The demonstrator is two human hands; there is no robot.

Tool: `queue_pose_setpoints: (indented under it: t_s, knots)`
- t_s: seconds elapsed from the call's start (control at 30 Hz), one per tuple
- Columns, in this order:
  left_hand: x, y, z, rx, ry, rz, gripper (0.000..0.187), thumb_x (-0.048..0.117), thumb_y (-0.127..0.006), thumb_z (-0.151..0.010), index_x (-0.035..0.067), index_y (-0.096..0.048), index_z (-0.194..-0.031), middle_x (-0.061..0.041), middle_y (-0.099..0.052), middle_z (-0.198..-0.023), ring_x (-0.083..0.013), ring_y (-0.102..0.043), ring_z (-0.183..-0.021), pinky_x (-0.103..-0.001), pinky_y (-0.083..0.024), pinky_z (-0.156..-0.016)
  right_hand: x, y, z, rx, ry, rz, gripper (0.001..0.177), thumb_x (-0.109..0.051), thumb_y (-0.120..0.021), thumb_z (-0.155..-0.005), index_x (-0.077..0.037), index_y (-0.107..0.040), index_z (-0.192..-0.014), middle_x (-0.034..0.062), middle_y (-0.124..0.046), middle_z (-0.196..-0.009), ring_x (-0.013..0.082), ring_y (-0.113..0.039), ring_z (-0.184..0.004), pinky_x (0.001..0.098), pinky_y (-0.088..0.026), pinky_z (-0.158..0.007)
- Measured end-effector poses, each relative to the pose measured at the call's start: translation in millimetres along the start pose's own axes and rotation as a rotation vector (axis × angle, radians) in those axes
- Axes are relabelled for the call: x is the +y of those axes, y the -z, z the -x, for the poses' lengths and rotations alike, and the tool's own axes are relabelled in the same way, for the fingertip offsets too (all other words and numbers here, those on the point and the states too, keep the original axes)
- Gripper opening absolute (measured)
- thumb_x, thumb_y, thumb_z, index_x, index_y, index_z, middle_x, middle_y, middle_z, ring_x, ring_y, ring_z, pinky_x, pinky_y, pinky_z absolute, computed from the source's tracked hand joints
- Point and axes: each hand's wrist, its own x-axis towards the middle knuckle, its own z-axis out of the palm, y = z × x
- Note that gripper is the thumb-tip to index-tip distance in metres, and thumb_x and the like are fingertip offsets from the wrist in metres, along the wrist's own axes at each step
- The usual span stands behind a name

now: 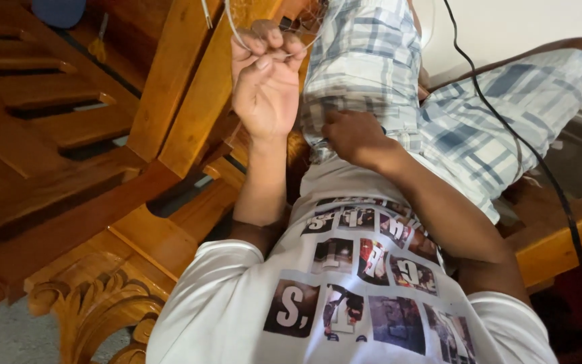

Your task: Repairing or weaving a fishing net using a netting needle and twine

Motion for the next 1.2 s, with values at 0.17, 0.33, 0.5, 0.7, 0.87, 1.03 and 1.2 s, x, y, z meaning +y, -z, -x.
queue_pose_setpoints:
  t_s: [0.17,0.33,0.5,0.7,0.87,1.03,1.2]
  knots:
    - [0.4,1.5,3.0,0.023,0.031,-0.022,0.012,0.004,-0.052,-0.083,0.012,-0.05,-0.092,-0.006,-0.053,-0.102,-0.02,-0.055,-0.089,-0.032,-0.041,-0.083,-15.0,37.3,29.3,-0.053,-0.01,-0.128,0.017,-0.009,-0.042,-0.096,-0.003,-0.055,-0.106,0.0106,-0.053,-0.091,0.031,-0.06,-0.079,0.0466,-0.06,-0.061]
    - [-2.5,5.5,4.2,0.014,0.034,-0.079,0.019,-0.002,-0.058,-0.086,0.013,-0.051,-0.094,-0.009,-0.058,-0.114,-0.0182,-0.057,-0.089,-0.03,-0.045,-0.079,15.9,31.9,33.2,0.443,0.309,-0.464,0.007,-0.009,-0.047,-0.098,-0.006,-0.053,-0.097,0.0075,-0.061,-0.079,0.0237,-0.062,-0.065,0.0331,-0.053,-0.05]
    - [-1.2,-5.7,6.7,-0.05,0.125,-0.14,0.024,-0.008,-0.055,-0.092,0.013,-0.044,-0.097,-0.015,-0.061,-0.118,-0.0173,-0.056,-0.086,-0.027,-0.048,-0.074,9.4,75.0,62.5,0.75,0.261,-1.395,0.032,-0.032,-0.042,-0.097,-0.007,-0.051,-0.115,0.005,-0.05,-0.095,0.016,-0.05,-0.081,0.0291,-0.046,-0.073]
    - [0.1,-20.2,5.6,-0.075,0.141,-0.166,0.026,-0.005,-0.058,-0.09,0.013,-0.04,-0.096,-0.019,-0.061,-0.108,-0.019,-0.056,-0.084,-0.027,-0.048,-0.075,6.4,93.2,59.7,0.972,0.465,-1.39,0.018,-0.024,-0.06,-0.1,-0.009,-0.06,-0.109,-0.0024,-0.057,-0.093,0.0054,-0.041,-0.072,0.0219,-0.034,-0.068]
    - [1.2,-27.5,2.2,-0.064,0.145,-0.157,0.027,-0.001,-0.06,-0.091,0.015,-0.038,-0.094,-0.013,-0.061,-0.099,-0.0147,-0.053,-0.081,-0.023,-0.046,-0.067,14.2,75.1,50.3,0.972,0.473,-1.438,0.009,-0.013,-0.062,-0.1,-0.005,-0.057,-0.099,-0.0008,-0.048,-0.072,0.0073,-0.038,-0.062,0.0232,-0.033,-0.06]
    - [1.7,-33.6,3.3,-0.055,0.186,-0.215,0.023,0.005,-0.059,-0.092,0.016,-0.039,-0.095,-0.008,-0.059,-0.093,-0.0134,-0.054,-0.08,-0.021,-0.045,-0.067,15.7,66.3,53.3,0.98,0.433,-1.579,0.017,-0.019,-0.065,-0.095,-0.006,-0.054,-0.098,0.0044,-0.056,-0.082,0.0095,-0.046,-0.059,0.0217,-0.04,-0.056]
    - [-2.0,-28.8,5.8,-0.027,0.108,-0.329,0.025,0.008,-0.063,-0.09,0.015,-0.039,-0.093,-0.01,-0.06,-0.091,-0.0154,-0.056,-0.075,-0.024,-0.044,-0.062,18.6,60.8,52.0,0.956,0.488,-1.53,0.014,-0.018,-0.061,-0.099,-0.006,-0.054,-0.099,-0.0026,-0.04,-0.065,0.0087,-0.033,-0.055,0.0247,-0.03,-0.055]
